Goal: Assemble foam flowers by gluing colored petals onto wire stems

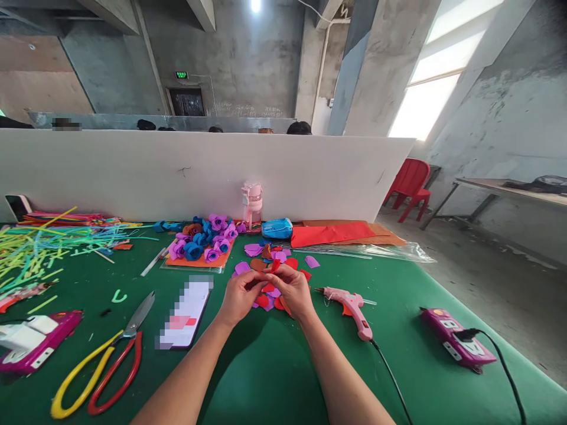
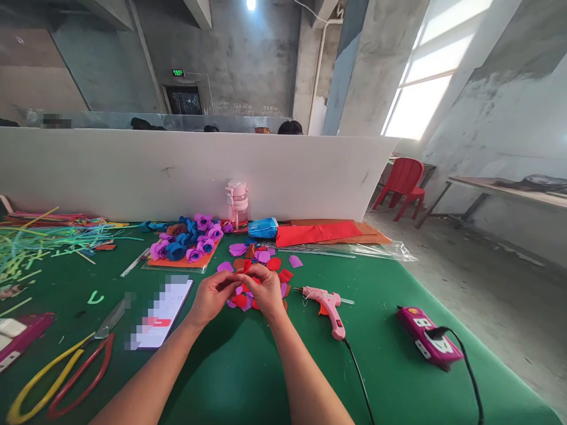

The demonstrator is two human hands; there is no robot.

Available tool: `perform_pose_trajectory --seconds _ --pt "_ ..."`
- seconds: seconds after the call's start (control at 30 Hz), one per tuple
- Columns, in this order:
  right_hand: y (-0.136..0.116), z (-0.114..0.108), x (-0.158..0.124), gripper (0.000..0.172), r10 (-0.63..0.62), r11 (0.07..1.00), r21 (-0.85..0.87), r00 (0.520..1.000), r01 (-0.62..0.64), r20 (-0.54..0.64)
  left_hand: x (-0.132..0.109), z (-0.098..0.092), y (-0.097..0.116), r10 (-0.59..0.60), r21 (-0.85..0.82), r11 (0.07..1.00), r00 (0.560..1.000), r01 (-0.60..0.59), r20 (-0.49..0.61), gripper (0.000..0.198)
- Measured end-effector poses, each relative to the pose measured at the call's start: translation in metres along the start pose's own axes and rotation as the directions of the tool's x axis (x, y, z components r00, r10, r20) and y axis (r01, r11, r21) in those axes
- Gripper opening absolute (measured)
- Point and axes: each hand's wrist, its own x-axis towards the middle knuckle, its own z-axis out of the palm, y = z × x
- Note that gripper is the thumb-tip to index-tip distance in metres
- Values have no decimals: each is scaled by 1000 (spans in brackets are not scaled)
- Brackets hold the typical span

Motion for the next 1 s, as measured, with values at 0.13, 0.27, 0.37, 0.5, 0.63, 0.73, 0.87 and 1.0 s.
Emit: perform_pose_trajectory --seconds 0.13,0.27,0.37,0.5,0.63,0.73,0.87,1.0 --pt "-5 0 -1 12 -30 999 17 999 29 19 -2 1 3 37 -1 999 999 -37 -5 15" --pt "-17 -1 -1 24 56 994 95 998 -56 4 -3 -1 8 -83 -159 982 992 98 97 21" --pt "-24 -2 -1 29 122 989 86 992 -124 20 -3 -3 10 -148 -246 950 973 190 179 24" --pt "-24 -2 0 23 129 989 61 986 -135 103 -2 -3 9 -182 -264 936 962 233 203 26" --pt "-19 -1 2 21 98 993 63 993 -102 64 -2 -2 8 -171 -217 951 961 219 220 26" --pt "-16 -1 2 19 81 995 51 996 -83 35 -2 -2 8 -156 -196 960 961 203 228 26" --pt "-13 0 1 19 104 990 90 994 -105 15 -2 -3 8 -158 -204 957 960 206 230 25" --pt "-9 3 0 19 138 981 139 990 -139 16 -3 -3 9 -152 -225 952 957 209 246 23"
